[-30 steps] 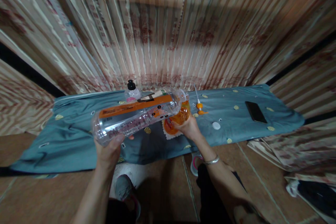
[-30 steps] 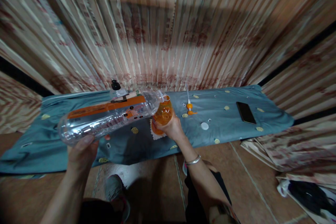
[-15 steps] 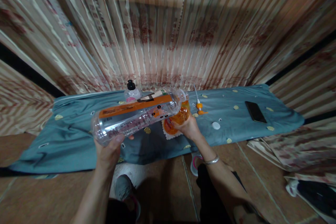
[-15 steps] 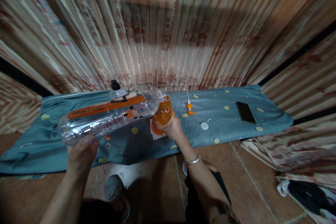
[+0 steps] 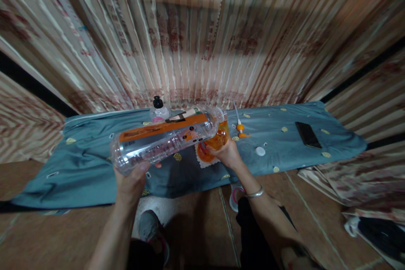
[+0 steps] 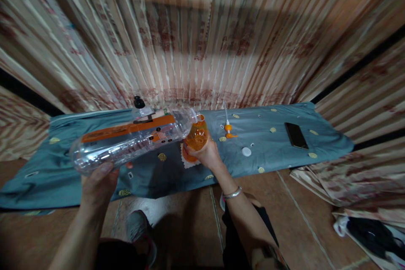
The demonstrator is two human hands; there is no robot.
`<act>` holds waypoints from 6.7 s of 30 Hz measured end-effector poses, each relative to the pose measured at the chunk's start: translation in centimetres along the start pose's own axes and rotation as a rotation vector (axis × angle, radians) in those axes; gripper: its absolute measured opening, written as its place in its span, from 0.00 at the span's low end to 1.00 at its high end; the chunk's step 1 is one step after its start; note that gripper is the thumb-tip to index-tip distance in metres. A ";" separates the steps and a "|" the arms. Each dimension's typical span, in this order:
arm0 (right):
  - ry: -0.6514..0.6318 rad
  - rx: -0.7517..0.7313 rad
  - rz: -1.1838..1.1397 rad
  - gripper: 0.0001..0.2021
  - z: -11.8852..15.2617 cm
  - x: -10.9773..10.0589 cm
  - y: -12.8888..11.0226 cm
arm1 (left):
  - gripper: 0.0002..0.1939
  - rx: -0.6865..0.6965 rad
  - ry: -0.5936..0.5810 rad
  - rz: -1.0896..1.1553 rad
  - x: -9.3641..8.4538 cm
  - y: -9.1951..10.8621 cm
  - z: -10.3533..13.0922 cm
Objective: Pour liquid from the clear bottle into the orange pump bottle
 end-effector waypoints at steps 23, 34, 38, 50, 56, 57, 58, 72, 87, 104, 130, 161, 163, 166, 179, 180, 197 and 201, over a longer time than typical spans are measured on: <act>-0.015 -0.012 0.023 0.36 0.0 0.2 0.0 | 0.54 -0.008 0.014 0.016 -0.3 -0.4 0.0; -0.005 -0.003 0.001 0.37 -0.2 0.2 0.3 | 0.47 0.046 -0.006 0.012 0.1 0.0 -0.1; 0.007 -0.008 0.014 0.37 -0.2 0.2 0.4 | 0.43 0.073 -0.021 -0.003 0.5 0.6 -0.4; 0.010 -0.007 0.018 0.38 -0.2 0.3 0.8 | 0.42 0.080 -0.075 -0.018 0.5 0.5 -0.5; 0.009 -0.027 0.016 0.37 -0.1 0.2 0.5 | 0.42 0.033 -0.047 -0.036 0.4 0.4 -0.1; 0.009 -0.027 0.013 0.37 -0.1 0.2 0.5 | 0.43 0.033 -0.037 -0.035 0.4 0.5 -0.1; 0.011 -0.027 0.009 0.37 -0.1 0.2 0.4 | 0.45 0.033 -0.029 -0.033 0.4 0.5 -0.1; 0.019 -0.011 -0.008 0.38 -0.1 0.0 0.2 | 0.48 0.012 -0.034 -0.036 0.4 0.7 -0.2; 0.037 -0.030 -0.024 0.37 -0.1 0.3 0.7 | 0.43 0.050 -0.013 -0.035 0.4 0.5 0.0; 0.026 -0.028 0.007 0.39 -0.1 0.1 0.7 | 0.51 0.029 -0.025 -0.024 0.2 0.1 -0.2; 0.033 -0.042 -0.003 0.37 -0.1 0.2 0.6 | 0.52 0.024 -0.052 -0.034 0.6 0.5 -0.3; 0.025 -0.082 -0.091 0.36 -0.5 0.2 0.3 | 0.48 0.128 -0.088 0.003 0.2 -0.3 -0.5; 0.021 -0.090 -0.089 0.36 -0.6 0.2 0.2 | 0.53 0.126 -0.065 -0.004 0.1 -0.4 -0.6; 0.017 -0.088 -0.090 0.37 -0.7 0.2 0.1 | 0.58 0.138 -0.044 0.002 0.3 -0.3 -0.8; 0.005 -0.058 -0.111 0.37 -1.2 -0.2 -0.6 | 0.60 0.127 -0.115 -0.024 0.2 -0.6 -1.5; 0.006 -0.057 -0.109 0.37 -1.2 -0.3 -0.7 | 0.60 0.126 -0.116 -0.023 0.2 -0.6 -1.5; -0.035 -0.075 -0.097 0.35 -1.4 0.1 -0.2 | 0.57 0.117 -0.077 0.029 0.8 -0.4 -1.5; -0.037 -0.061 -0.092 0.34 -1.4 0.2 -0.2 | 0.52 0.117 -0.071 0.027 0.4 -0.7 -1.4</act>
Point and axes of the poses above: each hand's wrist, its own z-axis away from the middle knuckle, its own x-axis out of the palm, y = z × x, the point moved 9 cm from there along -z, towards the middle knuckle, and after that the axes turned 9 degrees about -y, right-handed, at the moved point
